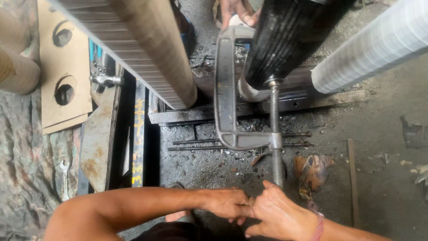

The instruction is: The person uses a T-handle wrench to tighten a large C-clamp securing a black cylindrical object. The person repeatedly turns the wrench to increase the clamp pressure while another person assists by holding the object steady.

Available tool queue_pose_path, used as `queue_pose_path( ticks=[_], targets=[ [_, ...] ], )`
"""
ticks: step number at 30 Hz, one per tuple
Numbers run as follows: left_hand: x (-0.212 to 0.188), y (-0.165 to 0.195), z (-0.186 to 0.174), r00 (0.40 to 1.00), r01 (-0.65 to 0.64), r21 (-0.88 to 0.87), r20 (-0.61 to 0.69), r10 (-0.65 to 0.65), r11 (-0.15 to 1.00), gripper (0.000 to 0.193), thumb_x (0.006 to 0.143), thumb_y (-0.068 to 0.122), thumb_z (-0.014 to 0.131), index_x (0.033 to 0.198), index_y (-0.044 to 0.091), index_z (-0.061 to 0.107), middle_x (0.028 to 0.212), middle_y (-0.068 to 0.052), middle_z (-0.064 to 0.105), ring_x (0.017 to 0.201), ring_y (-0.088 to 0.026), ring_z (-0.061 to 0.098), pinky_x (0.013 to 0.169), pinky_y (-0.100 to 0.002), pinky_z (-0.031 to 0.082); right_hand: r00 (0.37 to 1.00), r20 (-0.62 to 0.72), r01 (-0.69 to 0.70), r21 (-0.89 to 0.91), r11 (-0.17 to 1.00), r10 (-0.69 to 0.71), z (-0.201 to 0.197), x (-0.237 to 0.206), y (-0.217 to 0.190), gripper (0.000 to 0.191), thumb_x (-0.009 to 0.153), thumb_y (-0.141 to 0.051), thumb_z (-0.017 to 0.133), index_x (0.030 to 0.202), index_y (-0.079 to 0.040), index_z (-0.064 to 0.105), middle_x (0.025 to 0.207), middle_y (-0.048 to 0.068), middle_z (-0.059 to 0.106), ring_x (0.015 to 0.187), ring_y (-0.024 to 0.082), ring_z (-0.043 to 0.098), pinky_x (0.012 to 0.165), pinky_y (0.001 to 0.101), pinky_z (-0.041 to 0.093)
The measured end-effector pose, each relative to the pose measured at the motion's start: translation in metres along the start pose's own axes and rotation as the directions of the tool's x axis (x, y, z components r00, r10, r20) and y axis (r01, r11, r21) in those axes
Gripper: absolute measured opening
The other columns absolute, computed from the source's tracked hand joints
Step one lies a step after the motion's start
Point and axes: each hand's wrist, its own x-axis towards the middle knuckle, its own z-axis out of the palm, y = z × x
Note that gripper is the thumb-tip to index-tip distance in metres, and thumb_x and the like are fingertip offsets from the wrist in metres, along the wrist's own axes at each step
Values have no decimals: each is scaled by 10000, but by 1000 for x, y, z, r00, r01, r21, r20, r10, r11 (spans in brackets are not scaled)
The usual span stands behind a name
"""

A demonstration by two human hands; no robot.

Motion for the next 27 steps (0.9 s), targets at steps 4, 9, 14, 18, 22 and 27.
queue_pose_path(
  ticks=[4, 9, 14, 18, 22, 27],
  targets=[
    [10, -9, 3, 999, -33, 94, -27, 35, 995, 611, 1029, 541, 440, 896, -2, 687, 803, -170, 758, 806, -324, 757, 793, -475, 580, 997, 78, 30, -122, 992, -21, 0, 3, 8, 339, 813, -463, 787, 1000, -182, 764, 716, 119, 674, 761, 356, 678, 1022, 630, 348],
    [19, -16, 1, 989, -127, 231, -49, 142, 965, 713, 1043, 620, 386, 940, -5, 712, 914, -251, 717, 915, -444, 698, 850, -541, 545, 998, 65, 20, -235, 972, -5, 9, 6, 23, 492, 927, -492, 714, 654, -86, 660, 618, 146, 631, 736, 368, 671, 1020, 628, 355],
    [13, -4, 2, 989, -100, 255, -84, 125, 962, 764, 1039, 642, 352, 846, -4, 714, 855, -264, 723, 895, -457, 709, 871, -546, 544, 983, 159, -38, -323, 946, 94, 19, 11, 35, 509, 925, -453, 669, 578, -87, 602, 582, 135, 587, 717, 329, 675, 1092, 560, 353],
    [2, 10, 5, 988, -20, 274, -140, 61, 961, 768, 1034, 640, 373, 783, -18, 680, 773, -275, 702, 810, -465, 710, 826, -545, 560, 961, 230, -87, -285, 955, 156, 21, 9, 38, 454, 919, -408, 684, 590, -106, 599, 595, 130, 576, 725, 327, 675, 1156, 492, 354],
    [-3, 10, 5, 991, 30, 270, -131, 5, 962, 775, 1031, 625, 399, 707, -33, 651, 697, -283, 669, 738, -473, 696, 744, -556, 567, 980, -183, 64, -59, 996, -74, 24, -1, 32, 412, 745, -433, 830, 602, -88, 657, 700, 142, 631, 845, 363, 647, 1078, 561, 312],
    [1, -4, 10, 991, -12, 314, -124, 54, 949, 655, 1055, 515, 425, 708, 2, 638, 692, -274, 646, 690, -469, 666, 711, -558, 553, 974, -212, 58, -102, 993, -79, 31, -5, 24, 482, 745, -497, 840, 624, -59, 680, 709, 164, 635, 883, 389, 600, 1141, 580, 274]
  ],
)
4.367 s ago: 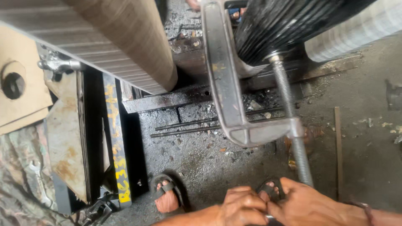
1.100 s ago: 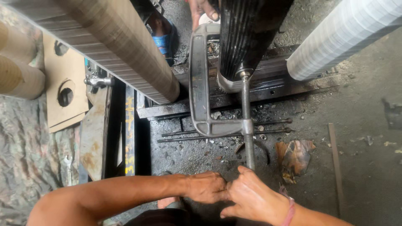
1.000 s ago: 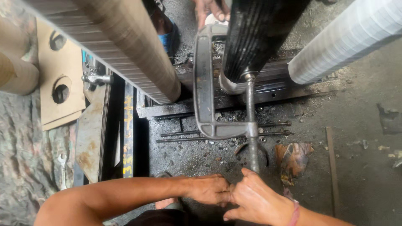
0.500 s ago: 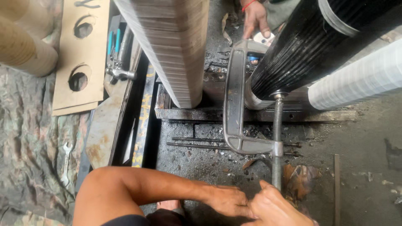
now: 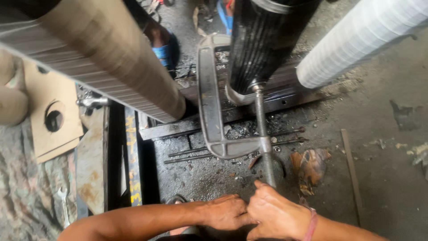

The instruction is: The person uses a T-handle wrench to tighten a large C-clamp securing a black cylindrical object. The person repeatedly turns the wrench to increase the clamp pressure while another person assists by holding the object steady.

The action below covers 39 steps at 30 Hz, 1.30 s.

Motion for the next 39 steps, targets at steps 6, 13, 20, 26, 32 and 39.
queue_pose_path(
  ticks=[6, 13, 20, 26, 32, 39],
  targets=[
    [2, -2, 6, 989, -113, 69, -85, 119, 991, 477, 1047, 397, 455, 832, 39, 685, 661, -250, 634, 648, -454, 637, 696, -559, 524, 1000, -13, 13, -11, 1000, -14, -3, 3, -2, 529, 754, -557, 808, 640, -52, 699, 703, 169, 635, 861, 400, 607, 1144, 585, 276],
    [-2, 6, -7, 999, -52, 3, -15, 52, 999, 499, 1066, 399, 462, 826, 19, 679, 697, -244, 637, 671, -439, 654, 712, -530, 553, 999, 24, 42, -45, 998, -41, -13, 5, -7, 600, 799, -596, 770, 654, -18, 695, 669, 168, 625, 779, 397, 618, 1112, 597, 324],
    [-2, 10, -9, 983, -166, 11, -72, 166, 986, 425, 1045, 370, 467, 900, 39, 691, 724, -240, 660, 701, -451, 646, 727, -550, 527, 994, 107, 0, -47, 999, 5, -22, 10, -14, 607, 798, -586, 758, 611, -12, 693, 594, 185, 622, 684, 418, 637, 1068, 563, 375],
    [-3, 11, -9, 998, -63, -1, -14, 63, 998, 461, 1054, 409, 460, 882, 47, 686, 713, -237, 655, 681, -445, 651, 710, -535, 543, 993, 118, 0, -50, 999, 6, -28, 12, -18, 611, 806, -580, 754, 609, -5, 693, 571, 191, 607, 651, 420, 629, 1052, 555, 382],
    [-2, 12, -7, 997, -69, 32, -38, 70, 997, 464, 1045, 409, 460, 873, 45, 691, 701, -239, 654, 670, -446, 651, 697, -538, 539, 993, 119, 7, -37, 999, -3, -30, 11, -17, 584, 806, -570, 748, 613, -21, 706, 567, 188, 611, 641, 421, 626, 1052, 563, 370],
    [-2, 13, -10, 999, -38, -22, 7, 38, 999, 565, 1066, 448, 435, 772, 15, 648, 658, -243, 635, 641, -444, 656, 670, -528, 556, 994, 113, 25, -84, 996, -15, -29, 11, -17, 612, 821, -585, 743, 609, -12, 702, 581, 204, 598, 653, 427, 624, 1001, 540, 400]
  ],
)
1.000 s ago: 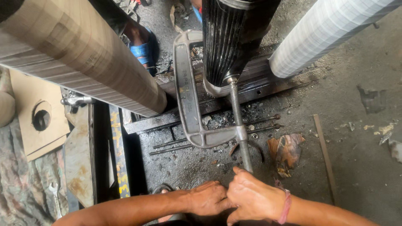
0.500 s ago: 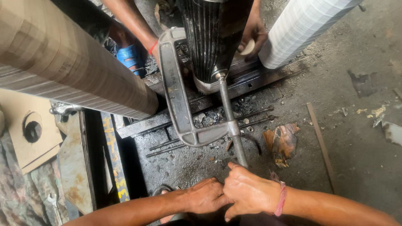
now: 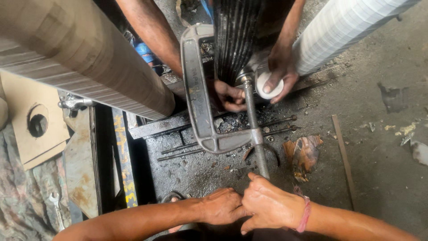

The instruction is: The person uses a T-handle wrench to tighten a large C-clamp securing a black cylindrical object. The person repeatedly turns the wrench to increase the clamp pressure while another person assists by holding the object steady.

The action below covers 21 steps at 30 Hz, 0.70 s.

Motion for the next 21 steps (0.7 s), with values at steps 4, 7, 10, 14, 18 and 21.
queue_pose_path(
  ticks=[4, 7, 10, 14, 18, 21],
  targets=[
    [0, 3, -1, 1000, 10, 34, -30, -9, 999, 633, 1065, 484, 437, 713, 4, 652, 676, -252, 645, 664, -453, 662, 667, -535, 553, 999, 34, -15, 51, 999, 14, -4, 1, -1, 467, 832, -542, 745, 724, -87, 760, 590, 175, 622, 674, 422, 640, 1003, 593, 382],
    [1, 4, -2, 1000, 26, 9, -13, -26, 1000, 650, 1059, 512, 418, 721, 10, 653, 677, -254, 650, 651, -454, 666, 658, -529, 562, 998, 51, -37, 106, 994, 32, -9, 2, -3, 368, 821, -514, 751, 820, -148, 794, 587, 149, 636, 673, 412, 651, 1011, 617, 372],
    [2, 4, -3, 999, -3, 15, -49, 3, 1000, 657, 1032, 559, 434, 748, 12, 662, 675, -249, 649, 653, -458, 663, 645, -543, 556, 997, 56, -59, 123, 991, 53, -14, 3, -4, 322, 814, -506, 756, 896, -200, 815, 582, 152, 624, 667, 414, 645, 1023, 631, 358],
    [3, 3, -3, 1000, 10, -10, -28, -10, 1000, 722, 1033, 609, 398, 725, 5, 644, 628, -236, 638, 609, -441, 667, 643, -528, 561, 990, 88, -120, 110, 987, 111, -18, 5, -6, 420, 795, -524, 781, 708, -113, 757, 549, 149, 613, 642, 407, 644, 1091, 611, 338],
    [5, 2, -3, 998, -14, -5, -67, 14, 1000, 748, 1026, 633, 395, 718, -2, 643, 632, -237, 643, 625, -441, 673, 660, -529, 563, 998, 18, -61, 70, 996, 59, -21, 6, -7, 474, 783, -521, 811, 617, -85, 727, 508, 164, 589, 590, 428, 621, 1019, 600, 377],
    [5, 2, -3, 997, -12, -8, -72, 12, 1000, 763, 1028, 643, 388, 717, -3, 648, 663, -251, 654, 652, -451, 676, 688, -536, 568, 992, 46, -118, 79, 990, 115, -23, 6, -7, 543, 770, -535, 816, 544, -67, 661, 500, 157, 583, 593, 420, 614, 997, 549, 409]
  ],
)
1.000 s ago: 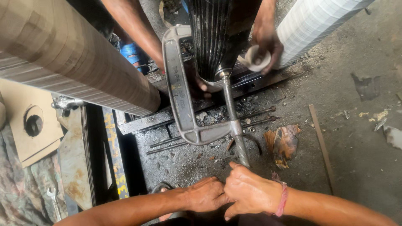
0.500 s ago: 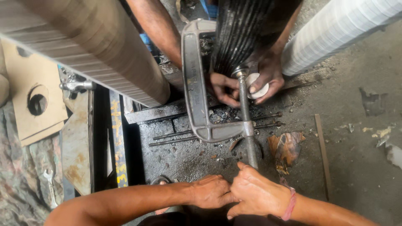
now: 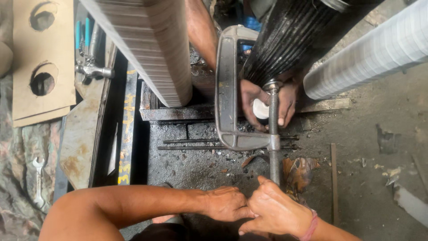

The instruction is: The person uses a T-handle wrench to tighten a large C-clamp securing a black cylindrical object. The person repeatedly turns the wrench to increase the clamp pressure while another person assists by holding the object steady.

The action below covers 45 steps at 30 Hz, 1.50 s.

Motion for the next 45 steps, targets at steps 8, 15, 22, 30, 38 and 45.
queue_pose_path(
  ticks=[8, 15, 22, 30, 38, 45],
  targets=[
    [2, -3, 1, 1000, -9, -9, 15, 9, 1000, 756, 1029, 641, 356, 779, 9, 689, 745, -263, 694, 751, -460, 698, 768, -554, 565, 999, -1, 32, -2, 999, -32, -3, 1, -1, 595, 770, -523, 832, 498, -48, 599, 488, 174, 553, 552, 406, 591, 946, 528, 404],
    [6, -9, 7, 999, -49, 3, -13, 49, 999, 738, 1022, 638, 356, 820, 19, 705, 783, -254, 710, 772, -465, 695, 779, -556, 560, 998, -3, 56, -52, 997, -56, 1, 2, 3, 625, 779, -542, 833, 493, -49, 576, 497, 176, 553, 527, 412, 541, 786, 471, 410],
    [7, -8, 3, 996, 10, -36, 83, -7, 999, 773, 1018, 660, 315, 806, 15, 684, 725, -234, 702, 713, -425, 726, 739, -531, 591, 994, -78, 72, -23, 997, -74, 3, 1, 4, 651, 758, -556, 833, 469, -36, 571, 447, 165, 526, 495, 386, 552, 846, 478, 412],
    [6, -8, 4, 999, -28, -18, 33, 28, 999, 785, 1024, 662, 323, 798, 9, 696, 735, -233, 704, 735, -432, 712, 753, -537, 571, 999, 47, 6, -22, 1000, -5, -4, 2, -2, 635, 813, -562, 796, 506, -47, 588, 470, 149, 535, 508, 383, 538, 854, 450, 403],
    [5, -8, 3, 999, -30, -10, 41, 30, 1000, 787, 1014, 673, 325, 798, 11, 690, 724, -230, 698, 719, -430, 710, 730, -538, 578, 1000, 29, -3, 12, 1000, 3, -2, 2, -2, 603, 789, -537, 808, 491, -55, 602, 483, 151, 546, 534, 390, 583, 964, 513, 393],
    [4, -7, 3, 999, -9, -20, 48, 10, 1000, 809, 1006, 692, 319, 771, 3, 673, 696, -228, 686, 685, -425, 708, 713, -533, 581, 1000, 2, 15, 11, 1000, -15, 0, 0, 1, 607, 778, -541, 824, 487, -64, 586, 487, 159, 547, 547, 404, 583, 898, 488, 451]
  ],
)
